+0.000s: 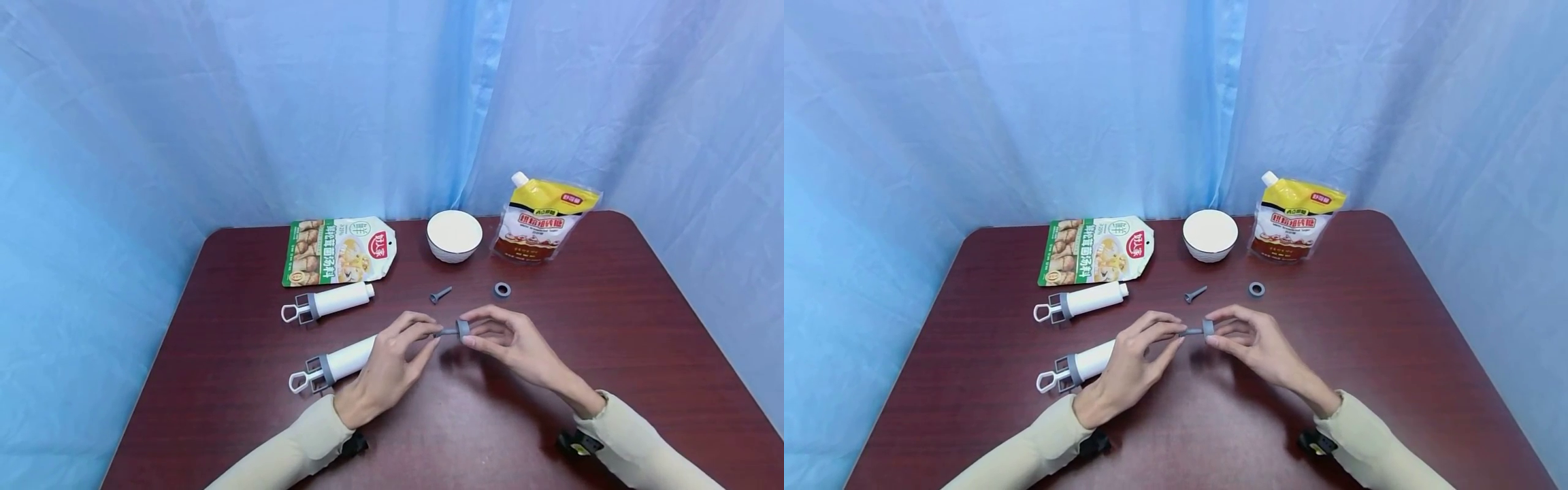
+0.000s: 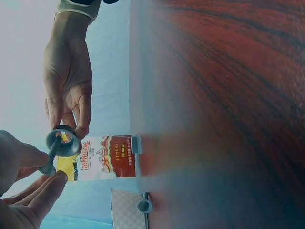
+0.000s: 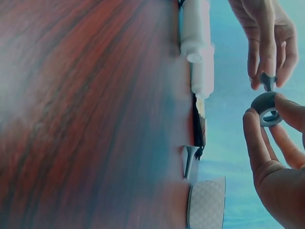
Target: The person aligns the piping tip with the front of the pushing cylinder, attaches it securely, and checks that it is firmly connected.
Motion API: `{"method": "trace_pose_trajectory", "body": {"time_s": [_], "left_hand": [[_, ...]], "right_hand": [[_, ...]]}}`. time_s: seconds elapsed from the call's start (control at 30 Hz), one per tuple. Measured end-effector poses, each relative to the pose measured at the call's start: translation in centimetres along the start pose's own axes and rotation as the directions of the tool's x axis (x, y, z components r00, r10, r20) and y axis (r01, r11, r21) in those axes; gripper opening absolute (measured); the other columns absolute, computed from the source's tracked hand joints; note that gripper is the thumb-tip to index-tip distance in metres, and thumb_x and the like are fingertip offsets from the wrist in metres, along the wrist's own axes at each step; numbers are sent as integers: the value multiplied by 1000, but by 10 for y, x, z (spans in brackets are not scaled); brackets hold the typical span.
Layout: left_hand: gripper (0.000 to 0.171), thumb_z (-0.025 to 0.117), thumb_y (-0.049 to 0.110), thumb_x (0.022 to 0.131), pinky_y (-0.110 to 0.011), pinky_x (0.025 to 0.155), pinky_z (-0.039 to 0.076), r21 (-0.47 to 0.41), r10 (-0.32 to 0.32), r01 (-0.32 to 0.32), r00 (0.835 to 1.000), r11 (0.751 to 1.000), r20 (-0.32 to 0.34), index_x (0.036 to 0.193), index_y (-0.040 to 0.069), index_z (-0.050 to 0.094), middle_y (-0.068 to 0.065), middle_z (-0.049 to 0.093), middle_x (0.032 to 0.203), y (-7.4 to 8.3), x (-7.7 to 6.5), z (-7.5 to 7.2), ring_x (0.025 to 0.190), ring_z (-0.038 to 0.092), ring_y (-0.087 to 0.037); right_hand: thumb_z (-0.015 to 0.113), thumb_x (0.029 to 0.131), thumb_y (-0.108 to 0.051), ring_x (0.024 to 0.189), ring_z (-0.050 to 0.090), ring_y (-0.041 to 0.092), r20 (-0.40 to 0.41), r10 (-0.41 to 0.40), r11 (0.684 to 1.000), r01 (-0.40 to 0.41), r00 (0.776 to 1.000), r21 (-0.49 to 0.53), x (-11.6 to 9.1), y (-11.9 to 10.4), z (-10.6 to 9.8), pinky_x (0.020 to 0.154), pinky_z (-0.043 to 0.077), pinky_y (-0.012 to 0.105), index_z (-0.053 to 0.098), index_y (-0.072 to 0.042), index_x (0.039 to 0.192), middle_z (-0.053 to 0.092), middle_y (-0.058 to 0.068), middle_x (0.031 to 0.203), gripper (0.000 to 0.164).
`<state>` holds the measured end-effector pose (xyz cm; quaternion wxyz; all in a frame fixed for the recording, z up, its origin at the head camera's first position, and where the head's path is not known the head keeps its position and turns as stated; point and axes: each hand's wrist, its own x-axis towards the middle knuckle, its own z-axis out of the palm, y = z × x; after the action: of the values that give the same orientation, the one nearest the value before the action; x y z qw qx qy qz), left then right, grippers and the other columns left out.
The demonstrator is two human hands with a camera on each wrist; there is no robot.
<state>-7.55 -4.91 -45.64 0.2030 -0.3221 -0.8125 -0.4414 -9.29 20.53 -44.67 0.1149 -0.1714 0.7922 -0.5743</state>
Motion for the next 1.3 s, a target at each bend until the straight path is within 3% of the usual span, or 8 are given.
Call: {"method": "trace_pose_trajectory", "body": {"time_s": [0.3, 0.7, 1.03, 1.3], "left_hand": [[21, 77, 6, 93, -18, 89, 57, -39, 33, -35, 999, 999, -34, 114, 8, 78, -4, 71, 112, 0, 0, -1, 103, 71, -13], [20, 77, 5, 93, -18, 92, 58, -170, -13, 6, 999, 985, -43, 113, 5, 76, -5, 74, 109, 2, -1, 4, 103, 74, -14], [19, 80, 9, 92, -18, 92, 57, -100, -5, 1, 999, 995, -38, 111, 7, 78, -3, 79, 107, 0, -3, 3, 102, 76, -12], [15, 78, 8, 93, -19, 93, 58, -107, 0, -1, 1000, 994, -17, 108, 7, 79, -4, 79, 108, 0, -3, 2, 103, 76, -12]], "right_hand": [[75, 97, -14, 106, 75, 15, 17, -31, 999, 30, 999, 43, 1, -6, 4, 90, 62, 30, 67, -14, 128, 71, 9, 122, 32], [74, 97, -11, 102, 75, 15, 26, -74, 996, 73, 997, 51, 3, -8, 11, 90, 62, 30, 69, -13, 126, 73, 9, 118, 30], [76, 95, -8, 98, 75, 15, 52, -98, 993, 94, 994, 73, 5, -7, 18, 87, 62, 28, 69, -8, 125, 73, 14, 113, 31], [77, 94, -8, 96, 75, 14, 51, -102, 993, 100, 993, 56, 8, -5, 17, 86, 62, 28, 70, -9, 124, 74, 13, 113, 30]]}}
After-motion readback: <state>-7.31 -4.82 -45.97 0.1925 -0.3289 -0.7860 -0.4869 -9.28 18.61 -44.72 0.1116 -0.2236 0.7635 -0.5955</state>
